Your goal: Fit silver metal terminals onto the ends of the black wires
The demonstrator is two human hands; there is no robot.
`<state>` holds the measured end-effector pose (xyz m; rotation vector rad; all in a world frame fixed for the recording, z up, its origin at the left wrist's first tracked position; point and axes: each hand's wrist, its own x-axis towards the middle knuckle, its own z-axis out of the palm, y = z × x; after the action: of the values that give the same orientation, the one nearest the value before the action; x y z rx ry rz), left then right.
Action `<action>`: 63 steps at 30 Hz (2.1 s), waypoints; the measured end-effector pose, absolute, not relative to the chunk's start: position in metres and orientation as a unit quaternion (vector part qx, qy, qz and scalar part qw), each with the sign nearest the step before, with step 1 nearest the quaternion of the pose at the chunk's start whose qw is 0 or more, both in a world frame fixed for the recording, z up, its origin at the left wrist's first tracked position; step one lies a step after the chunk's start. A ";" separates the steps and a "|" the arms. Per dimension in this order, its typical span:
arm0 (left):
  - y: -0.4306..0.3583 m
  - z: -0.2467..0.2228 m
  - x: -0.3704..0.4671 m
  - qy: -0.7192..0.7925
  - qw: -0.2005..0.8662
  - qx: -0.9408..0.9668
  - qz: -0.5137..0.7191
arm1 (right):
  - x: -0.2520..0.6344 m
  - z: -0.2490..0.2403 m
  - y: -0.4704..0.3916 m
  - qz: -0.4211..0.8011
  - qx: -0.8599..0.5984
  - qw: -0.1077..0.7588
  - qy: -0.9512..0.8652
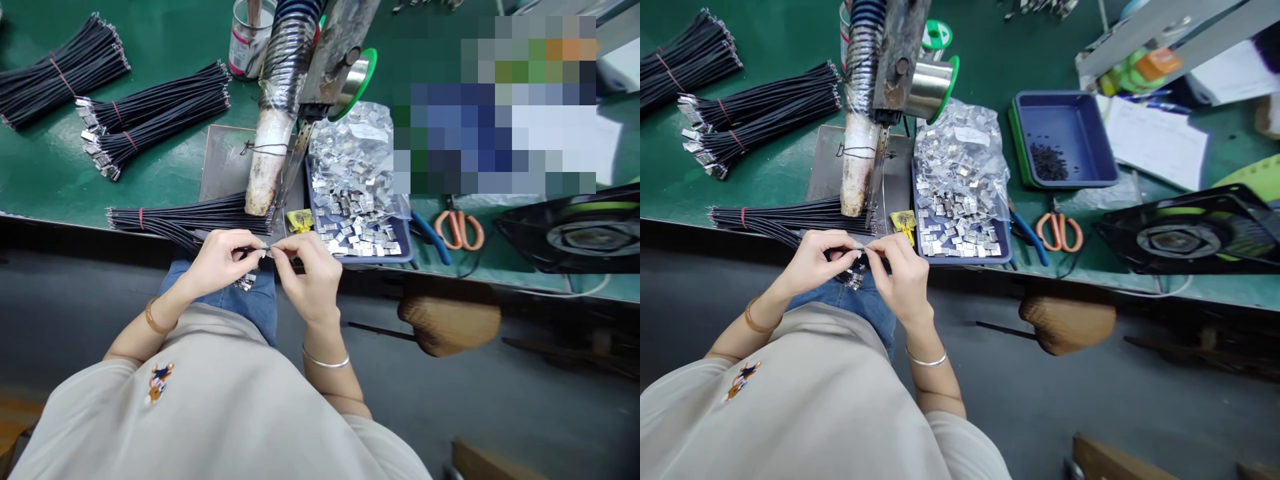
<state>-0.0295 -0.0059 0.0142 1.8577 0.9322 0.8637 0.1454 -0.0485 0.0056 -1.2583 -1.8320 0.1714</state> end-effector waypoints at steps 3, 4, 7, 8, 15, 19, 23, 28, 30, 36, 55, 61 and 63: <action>-0.005 0.013 -0.032 0.363 0.458 0.730 0.353 | 0.150 0.007 -0.048 0.157 -0.529 0.449 -0.703; -0.004 0.013 -0.033 0.363 0.469 0.722 0.357 | 0.153 0.007 -0.048 0.182 -0.540 0.462 -0.679; -0.003 0.012 -0.033 0.373 0.490 0.697 0.367 | 0.158 0.007 -0.052 0.194 -0.582 0.541 -0.575; -0.003 0.012 -0.032 0.378 0.494 0.690 0.369 | 0.158 0.007 -0.054 0.175 -0.583 0.578 -0.543; -0.001 0.017 -0.028 0.395 0.519 0.659 0.374 | 0.144 -0.002 -0.063 0.119 -0.554 0.647 -0.510; -0.001 0.016 -0.027 0.400 0.521 0.653 0.376 | 0.138 -0.011 -0.060 0.120 -0.565 0.567 -0.587; 0.000 0.012 -0.027 0.399 0.505 0.663 0.383 | 0.134 -0.015 -0.054 0.094 -0.551 0.562 -0.610; 0.000 0.008 -0.022 0.412 0.485 0.661 0.398 | 0.134 -0.014 -0.048 0.029 -0.529 0.539 -0.655; -0.002 0.006 -0.017 0.431 0.463 0.659 0.407 | 0.135 -0.013 -0.046 -0.002 -0.517 0.523 -0.678; -0.008 0.004 -0.002 0.491 0.417 0.633 0.429 | 0.137 -0.012 -0.043 -0.039 -0.517 0.495 -0.697; -0.008 0.010 0.004 0.518 0.331 0.665 0.425 | 0.138 -0.006 -0.038 0.007 -0.517 0.488 -0.703; -0.008 0.010 0.005 0.508 0.321 0.671 0.434 | 0.138 -0.005 -0.037 0.009 -0.532 0.491 -0.690; -0.008 0.010 0.005 0.507 0.319 0.672 0.434 | 0.138 -0.004 -0.036 0.009 -0.531 0.493 -0.689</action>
<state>0.0046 -0.0079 0.0102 1.7683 1.3342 1.1418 0.1382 -0.0363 -0.0043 -1.2872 -1.6716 0.0218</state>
